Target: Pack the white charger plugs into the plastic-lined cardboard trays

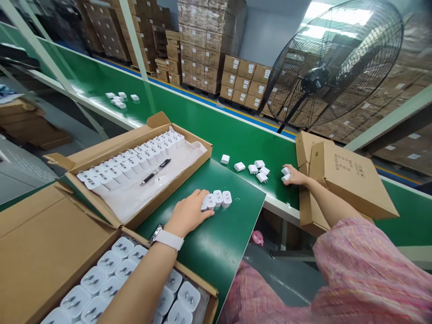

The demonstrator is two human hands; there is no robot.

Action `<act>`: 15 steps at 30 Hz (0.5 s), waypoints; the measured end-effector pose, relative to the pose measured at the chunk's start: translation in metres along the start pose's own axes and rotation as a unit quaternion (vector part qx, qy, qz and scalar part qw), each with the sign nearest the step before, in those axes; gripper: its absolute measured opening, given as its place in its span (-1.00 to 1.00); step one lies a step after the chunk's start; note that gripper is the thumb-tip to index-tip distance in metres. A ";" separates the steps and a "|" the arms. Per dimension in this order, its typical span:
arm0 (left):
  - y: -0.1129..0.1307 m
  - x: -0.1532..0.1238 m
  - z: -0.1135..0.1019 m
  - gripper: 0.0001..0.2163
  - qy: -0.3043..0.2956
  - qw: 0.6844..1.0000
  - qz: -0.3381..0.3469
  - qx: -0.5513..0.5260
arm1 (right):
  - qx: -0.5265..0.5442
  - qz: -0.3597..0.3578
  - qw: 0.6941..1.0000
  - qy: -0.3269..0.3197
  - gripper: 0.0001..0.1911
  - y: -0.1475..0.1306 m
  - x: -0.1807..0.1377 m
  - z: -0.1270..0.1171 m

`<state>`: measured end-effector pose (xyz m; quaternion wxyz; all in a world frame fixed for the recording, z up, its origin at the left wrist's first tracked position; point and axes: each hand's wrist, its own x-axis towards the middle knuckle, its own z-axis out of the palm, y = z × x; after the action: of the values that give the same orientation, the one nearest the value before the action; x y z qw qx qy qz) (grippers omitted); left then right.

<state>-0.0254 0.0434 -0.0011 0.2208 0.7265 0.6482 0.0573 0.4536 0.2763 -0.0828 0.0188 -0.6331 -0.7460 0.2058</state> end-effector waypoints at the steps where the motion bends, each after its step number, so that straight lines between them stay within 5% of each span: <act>1: 0.000 -0.001 0.000 -0.64 0.001 1.000 -0.002 0.003 | 0.026 -0.011 0.999 0.014 -0.02 -0.007 -0.003 -0.002; 4: 0.001 -0.001 0.000 -0.57 0.005 1.000 -0.009 0.010 | 0.091 -0.061 0.993 0.044 -0.03 -0.046 -0.011 -0.002; 7: 0.001 -0.001 0.001 -0.44 0.024 1.000 -0.007 0.018 | 0.129 -0.147 0.981 0.014 0.00 -0.115 -0.017 0.003; 11: 0.002 -0.002 0.001 -0.39 0.030 0.999 0.011 0.025 | 0.172 -0.344 0.919 -0.088 0.06 -0.220 -0.020 0.018; 15: 0.003 -0.003 0.000 -0.43 0.013 0.999 0.024 0.019 | 0.311 -0.385 0.853 -0.165 -0.01 -0.281 -0.017 0.042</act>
<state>-0.0236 0.0400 0.0005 0.1976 0.7448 0.6346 0.0597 0.1815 0.2165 -0.0246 0.1692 -0.2130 -0.8195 0.5044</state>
